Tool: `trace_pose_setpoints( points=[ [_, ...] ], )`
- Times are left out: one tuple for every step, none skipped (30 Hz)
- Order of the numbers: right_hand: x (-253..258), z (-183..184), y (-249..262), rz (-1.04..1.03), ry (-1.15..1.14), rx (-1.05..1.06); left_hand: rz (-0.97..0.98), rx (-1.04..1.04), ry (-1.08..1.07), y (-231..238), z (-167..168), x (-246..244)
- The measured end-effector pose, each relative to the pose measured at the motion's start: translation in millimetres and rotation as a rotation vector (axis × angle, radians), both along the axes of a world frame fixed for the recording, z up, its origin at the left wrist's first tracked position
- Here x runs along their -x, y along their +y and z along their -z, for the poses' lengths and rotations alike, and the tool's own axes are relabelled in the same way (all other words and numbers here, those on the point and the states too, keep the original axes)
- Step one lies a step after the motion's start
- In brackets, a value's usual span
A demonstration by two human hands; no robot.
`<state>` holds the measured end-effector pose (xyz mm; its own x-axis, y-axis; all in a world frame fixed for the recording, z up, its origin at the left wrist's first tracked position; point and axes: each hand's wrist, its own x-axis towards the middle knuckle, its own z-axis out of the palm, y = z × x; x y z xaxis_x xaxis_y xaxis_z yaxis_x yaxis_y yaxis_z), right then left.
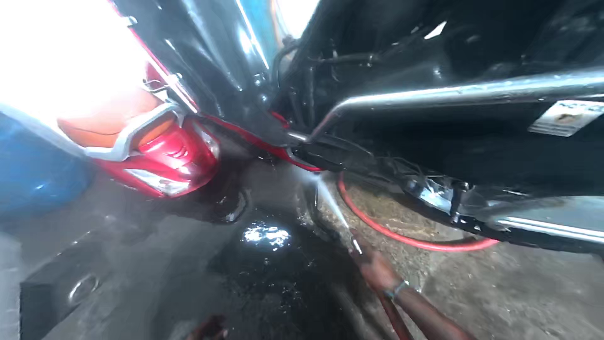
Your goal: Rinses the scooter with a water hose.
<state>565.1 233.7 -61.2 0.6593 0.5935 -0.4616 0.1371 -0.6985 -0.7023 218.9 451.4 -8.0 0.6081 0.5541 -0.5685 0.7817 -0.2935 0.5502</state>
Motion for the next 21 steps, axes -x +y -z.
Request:
trace_pose_setpoints(
  points=[
    [9.9, -13.3, -2.9, -0.018, 0.001, -0.040, 0.011, -0.051, -0.028, 6.0, -5.7, -7.0],
    [19.3, -26.4, -4.9, -0.020, -0.004, -0.077, 0.018, -0.130, -0.066, 11.4, -13.6, -22.4],
    [26.6, -38.5, -5.0, -0.017, -0.005, -0.106, 0.023, -0.223, -0.108, 18.1, -23.0, -47.1],
    [31.3, -49.5, -2.8, -0.022, 0.002, -0.122, 0.019, -0.314, -0.159, 26.6, -32.3, -78.8],
    [33.4, -59.0, 0.0, -0.036, 0.015, -0.132, -0.005, -0.385, -0.219, 35.5, -41.0, -114.9],
    [34.1, -65.9, 3.3, -0.036, 0.029, -0.148, -0.036, -0.445, -0.290, 45.1, -47.8, -151.0],
    [34.1, -69.0, 7.4, 0.001, 0.035, -0.175, -0.078, -0.467, -0.348, 56.1, -56.4, -184.8],
    [33.0, -69.9, 11.7, 0.057, 0.024, -0.197, -0.130, -0.446, -0.379, 67.0, -66.8, -215.2],
    [31.6, -67.6, 15.3, 0.098, 0.000, -0.217, -0.193, -0.392, -0.392, 77.8, -76.1, -242.3],
    [31.5, -64.7, 17.4, 0.099, -0.017, -0.219, -0.248, -0.341, -0.411, 87.5, -80.5, -266.3],
    [33.4, -62.6, 18.6, 0.058, -0.020, -0.209, -0.279, -0.301, -0.426, 95.5, -81.1, -287.3],
    [37.5, -60.2, 21.4, 0.020, -0.025, -0.205, -0.293, -0.266, -0.422, 102.0, -79.8, -305.0],
    [40.8, -56.9, 26.9, 0.010, -0.042, -0.208, -0.296, -0.245, -0.398, 107.6, -78.1, -320.1],
    [40.8, -52.4, 34.9, 0.013, -0.071, -0.211, -0.293, -0.245, -0.372, 113.2, -75.2, -333.5],
    [39.6, -45.6, 43.1, 0.014, -0.104, -0.199, -0.286, -0.254, -0.347, 118.4, -69.0, -342.8],
    [36.9, -38.6, 50.3, -0.007, -0.112, -0.163, -0.276, -0.258, -0.327, 121.6, -59.8, -348.2],
    [32.3, -31.3, 58.2, -0.027, -0.102, -0.126, -0.274, -0.259, -0.326, 122.5, -50.1, -352.0],
    [24.2, -23.0, 68.8, -0.024, -0.107, -0.112, -0.283, -0.271, -0.348, 123.0, -43.8, -355.6],
    [13.6, -12.7, 82.0, -0.002, -0.133, -0.119, -0.295, -0.283, -0.382, 125.9, -41.0, -357.3],
    [3.9, -2.2, 95.7, 0.032, -0.158, -0.118, -0.302, -0.279, -0.412, 130.7, -37.7, -356.2],
    [-3.9, 8.7, 109.6, 0.064, -0.192, -0.104, -0.303, -0.260, -0.434, 134.1, -33.4, -353.4]
  ],
)
